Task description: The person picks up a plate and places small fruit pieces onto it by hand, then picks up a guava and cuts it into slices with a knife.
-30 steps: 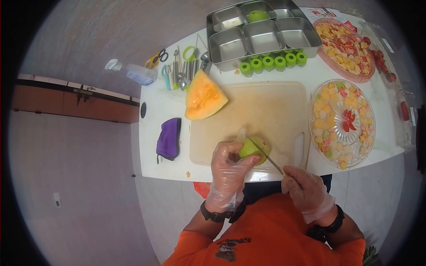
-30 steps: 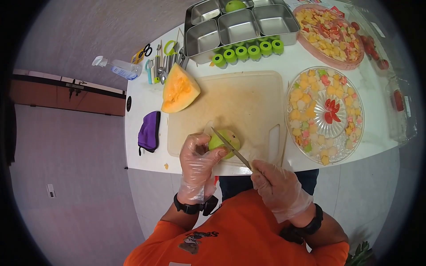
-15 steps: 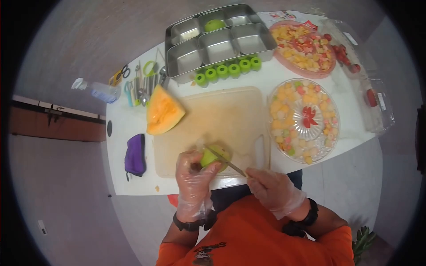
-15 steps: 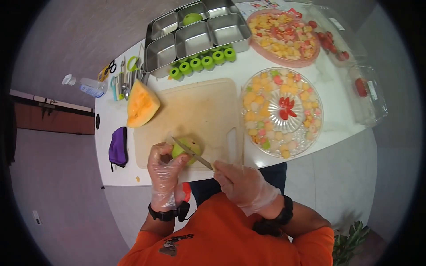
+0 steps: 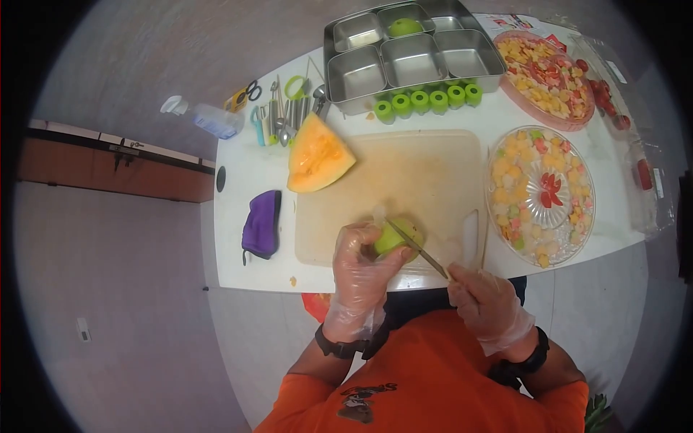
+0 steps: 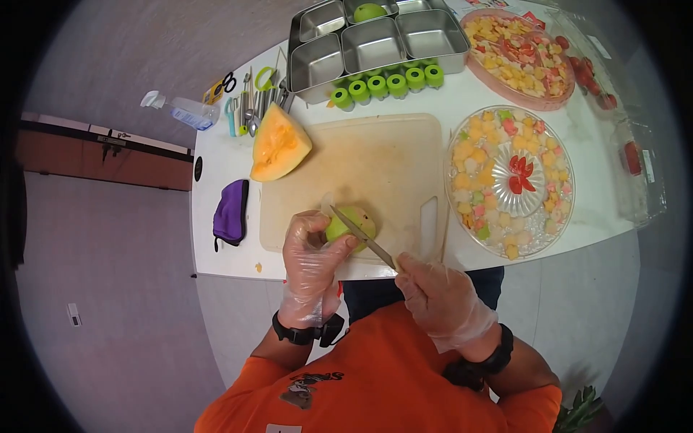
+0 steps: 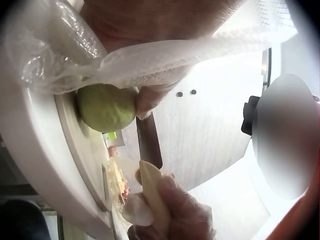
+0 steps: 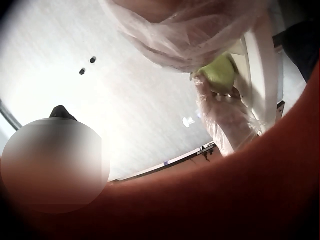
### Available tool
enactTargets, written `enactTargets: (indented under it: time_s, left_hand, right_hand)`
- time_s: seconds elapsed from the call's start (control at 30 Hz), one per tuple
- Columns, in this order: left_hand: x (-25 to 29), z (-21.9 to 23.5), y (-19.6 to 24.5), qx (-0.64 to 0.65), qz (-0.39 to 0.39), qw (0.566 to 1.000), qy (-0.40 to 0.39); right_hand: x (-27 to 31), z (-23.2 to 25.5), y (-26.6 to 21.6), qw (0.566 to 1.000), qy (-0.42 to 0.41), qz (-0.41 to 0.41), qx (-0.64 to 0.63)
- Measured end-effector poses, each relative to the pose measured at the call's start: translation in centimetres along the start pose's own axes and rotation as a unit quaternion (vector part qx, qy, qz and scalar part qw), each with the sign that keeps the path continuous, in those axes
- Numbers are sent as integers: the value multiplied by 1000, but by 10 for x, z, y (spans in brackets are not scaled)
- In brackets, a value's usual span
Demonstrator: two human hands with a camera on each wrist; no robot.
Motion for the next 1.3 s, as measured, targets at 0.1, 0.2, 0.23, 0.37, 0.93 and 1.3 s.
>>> enactTargets:
  time_s: [0.1, 0.2, 0.23, 0.37, 0.93, 1.3]
  left_hand:
    - [1, 4, -3, -36, -10, 999, -3]
    - [2, 5, -4, -17, 10, 1000, 4]
    - [2, 5, -5, -24, 5, 1000, 0]
    - [1, 4, -4, -18, -12, 1000, 1]
    - [-2, 9, -11, -93, -27, 995, 13]
    - [-3, 5, -11, -92, 1, 996, -17]
  right_hand:
    - [1, 1, 5, 1000, 8, -16, -4]
    - [1, -1, 4, 1000, 3, -23, -15]
    - [1, -2, 5, 1000, 3, -23, -16]
    - [2, -4, 6, 1000, 11, -15, -13]
    - [2, -3, 1, 996, -26, -74, -51]
    - [4, -5, 2, 998, 5, -65, -22]
Point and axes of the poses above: each hand's wrist, its own x-axis away from the middle knuckle, its own z-axis out of the back of the hand, y = z × x, the point moved 6 cm from there along -x, towards the middle knuckle, and after that the axes turned 7 degrees about x, right-handed, at the moved point
